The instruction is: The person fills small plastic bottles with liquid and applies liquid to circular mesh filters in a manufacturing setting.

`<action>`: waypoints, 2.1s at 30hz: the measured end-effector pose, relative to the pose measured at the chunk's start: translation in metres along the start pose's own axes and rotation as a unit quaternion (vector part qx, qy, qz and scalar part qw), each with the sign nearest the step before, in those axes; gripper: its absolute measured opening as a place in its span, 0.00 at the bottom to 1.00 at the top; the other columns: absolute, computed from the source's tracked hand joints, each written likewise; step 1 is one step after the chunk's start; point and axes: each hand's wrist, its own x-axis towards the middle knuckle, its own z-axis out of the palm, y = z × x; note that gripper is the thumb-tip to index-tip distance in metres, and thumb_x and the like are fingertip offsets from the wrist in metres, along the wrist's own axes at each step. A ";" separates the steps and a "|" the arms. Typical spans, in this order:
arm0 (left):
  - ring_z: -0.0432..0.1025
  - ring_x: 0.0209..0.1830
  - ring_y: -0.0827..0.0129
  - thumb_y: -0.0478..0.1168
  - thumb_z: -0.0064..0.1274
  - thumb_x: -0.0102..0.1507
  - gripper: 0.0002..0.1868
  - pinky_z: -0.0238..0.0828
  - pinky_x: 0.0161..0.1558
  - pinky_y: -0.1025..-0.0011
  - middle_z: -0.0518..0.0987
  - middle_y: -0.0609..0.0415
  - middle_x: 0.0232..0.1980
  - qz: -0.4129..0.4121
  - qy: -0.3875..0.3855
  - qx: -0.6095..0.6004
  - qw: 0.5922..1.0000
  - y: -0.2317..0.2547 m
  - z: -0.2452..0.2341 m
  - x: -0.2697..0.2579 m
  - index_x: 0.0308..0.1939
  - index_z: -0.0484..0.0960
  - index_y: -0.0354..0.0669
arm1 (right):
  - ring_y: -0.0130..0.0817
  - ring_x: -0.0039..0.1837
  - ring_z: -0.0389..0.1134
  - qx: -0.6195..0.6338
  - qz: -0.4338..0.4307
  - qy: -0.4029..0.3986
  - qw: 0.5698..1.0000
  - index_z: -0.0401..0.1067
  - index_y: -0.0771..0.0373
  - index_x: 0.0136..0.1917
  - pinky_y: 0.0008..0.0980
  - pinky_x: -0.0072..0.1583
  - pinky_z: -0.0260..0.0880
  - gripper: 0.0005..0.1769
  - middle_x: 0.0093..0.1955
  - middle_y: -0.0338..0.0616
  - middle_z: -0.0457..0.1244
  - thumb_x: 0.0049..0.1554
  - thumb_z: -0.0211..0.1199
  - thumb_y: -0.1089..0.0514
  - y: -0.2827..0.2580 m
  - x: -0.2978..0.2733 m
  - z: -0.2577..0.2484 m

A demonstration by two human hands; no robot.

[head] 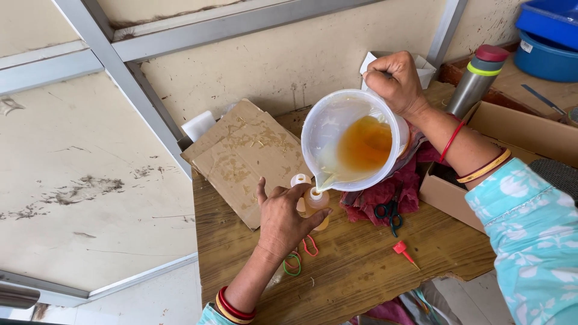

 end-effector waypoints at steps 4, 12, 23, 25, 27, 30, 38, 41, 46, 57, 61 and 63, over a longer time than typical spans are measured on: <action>0.77 0.40 0.63 0.58 0.69 0.50 0.32 0.35 0.75 0.41 0.83 0.54 0.32 -0.003 -0.003 -0.011 1.000 0.012 -0.014 0.003 0.54 0.83 0.50 | 0.17 0.31 0.48 0.005 0.014 0.013 1.000 0.61 0.68 0.26 0.29 0.35 0.46 0.18 0.24 0.31 0.51 0.56 0.56 0.61 -0.002 -0.002 -0.004; 0.81 0.35 0.67 0.54 0.69 0.52 0.27 0.58 0.68 0.54 0.87 0.55 0.35 0.008 0.004 -0.079 0.997 0.021 -0.035 0.013 0.50 0.84 0.47 | 0.17 0.31 0.46 0.078 0.015 0.056 0.995 0.58 0.67 0.25 0.28 0.34 0.45 0.20 0.24 0.30 0.51 0.57 0.54 0.63 0.007 -0.004 -0.016; 0.81 0.35 0.68 0.50 0.70 0.50 0.25 0.78 0.46 0.68 0.86 0.54 0.35 0.030 0.061 -0.130 0.989 0.043 -0.065 0.023 0.46 0.86 0.43 | 0.18 0.28 0.47 0.139 0.067 0.127 0.980 0.58 0.60 0.22 0.28 0.32 0.43 0.22 0.23 0.29 0.52 0.57 0.52 0.63 0.007 -0.013 -0.033; 0.81 0.35 0.68 0.51 0.71 0.50 0.24 0.75 0.49 0.67 0.87 0.55 0.35 0.034 0.072 -0.110 0.991 0.045 -0.070 0.023 0.46 0.86 0.43 | 0.18 0.28 0.49 0.140 0.094 0.150 0.974 0.61 0.59 0.22 0.29 0.31 0.44 0.20 0.23 0.29 0.53 0.56 0.53 0.63 0.000 -0.016 -0.033; 0.81 0.35 0.67 0.51 0.71 0.50 0.25 0.73 0.51 0.66 0.87 0.54 0.35 0.037 0.086 -0.099 0.991 0.043 -0.077 0.020 0.46 0.85 0.43 | 0.18 0.29 0.49 0.156 0.099 0.157 0.970 0.60 0.59 0.23 0.29 0.32 0.44 0.20 0.24 0.29 0.53 0.57 0.54 0.63 0.015 -0.018 -0.034; 0.81 0.35 0.66 0.52 0.72 0.51 0.26 0.71 0.53 0.65 0.87 0.53 0.36 0.048 0.113 -0.077 0.989 0.037 -0.077 0.020 0.47 0.85 0.42 | 0.18 0.29 0.49 0.163 0.108 0.174 0.965 0.60 0.59 0.23 0.29 0.33 0.45 0.20 0.25 0.29 0.53 0.57 0.54 0.63 0.019 -0.017 -0.034; 0.80 0.34 0.65 0.54 0.68 0.51 0.31 0.68 0.57 0.63 0.86 0.52 0.36 -0.006 -0.036 -0.072 0.997 0.024 -0.003 -0.003 0.55 0.82 0.46 | 0.20 0.26 0.53 0.137 0.131 0.249 0.950 0.61 0.58 0.22 0.28 0.30 0.50 0.19 0.22 0.29 0.55 0.55 0.56 0.62 0.068 0.002 -0.018; 0.79 0.34 0.63 0.55 0.68 0.52 0.32 0.62 0.61 0.61 0.84 0.52 0.34 0.002 -0.090 -0.057 0.994 0.015 0.028 -0.006 0.55 0.80 0.46 | 0.21 0.26 0.54 0.165 0.160 0.306 0.924 0.63 0.58 0.24 0.29 0.29 0.49 0.18 0.23 0.30 0.55 0.54 0.59 0.62 0.096 0.017 -0.004; 0.78 0.35 0.62 0.56 0.67 0.53 0.30 0.61 0.62 0.62 0.83 0.52 0.32 -0.011 -0.144 -0.039 0.989 0.009 0.046 -0.006 0.54 0.79 0.46 | 0.21 0.29 0.48 0.191 0.218 0.389 0.874 0.58 0.60 0.24 0.30 0.32 0.45 0.21 0.26 0.30 0.53 0.55 0.59 0.59 0.162 0.035 0.038; 0.73 0.57 0.46 0.65 0.66 0.53 0.50 0.64 0.63 0.56 0.78 0.36 0.56 0.077 -0.009 -0.048 0.996 -0.001 0.025 -0.030 0.66 0.70 0.30 | 0.25 0.32 0.49 0.232 0.306 0.425 0.820 0.58 0.61 0.27 0.34 0.35 0.48 0.21 0.28 0.32 0.55 0.59 0.59 0.56 0.239 0.012 0.098; 0.66 0.70 0.47 0.55 0.62 0.60 0.39 0.62 0.70 0.53 0.73 0.40 0.69 -0.022 0.212 -0.028 0.977 -0.055 -0.013 -0.036 0.67 0.71 0.33 | 0.29 0.42 0.63 0.157 0.342 0.338 0.863 0.67 0.63 0.47 0.32 0.48 0.68 0.20 0.41 0.40 0.63 0.65 0.57 0.43 0.235 0.005 0.086; 0.62 0.70 0.46 0.51 0.62 0.62 0.38 0.60 0.68 0.50 0.69 0.36 0.67 -0.093 0.232 -0.034 0.968 -0.112 0.001 -0.036 0.67 0.64 0.33 | 0.33 0.51 0.64 0.087 0.331 0.336 0.878 0.60 0.64 0.58 0.36 0.55 0.67 0.21 0.50 0.45 0.61 0.66 0.57 0.44 0.232 -0.001 0.083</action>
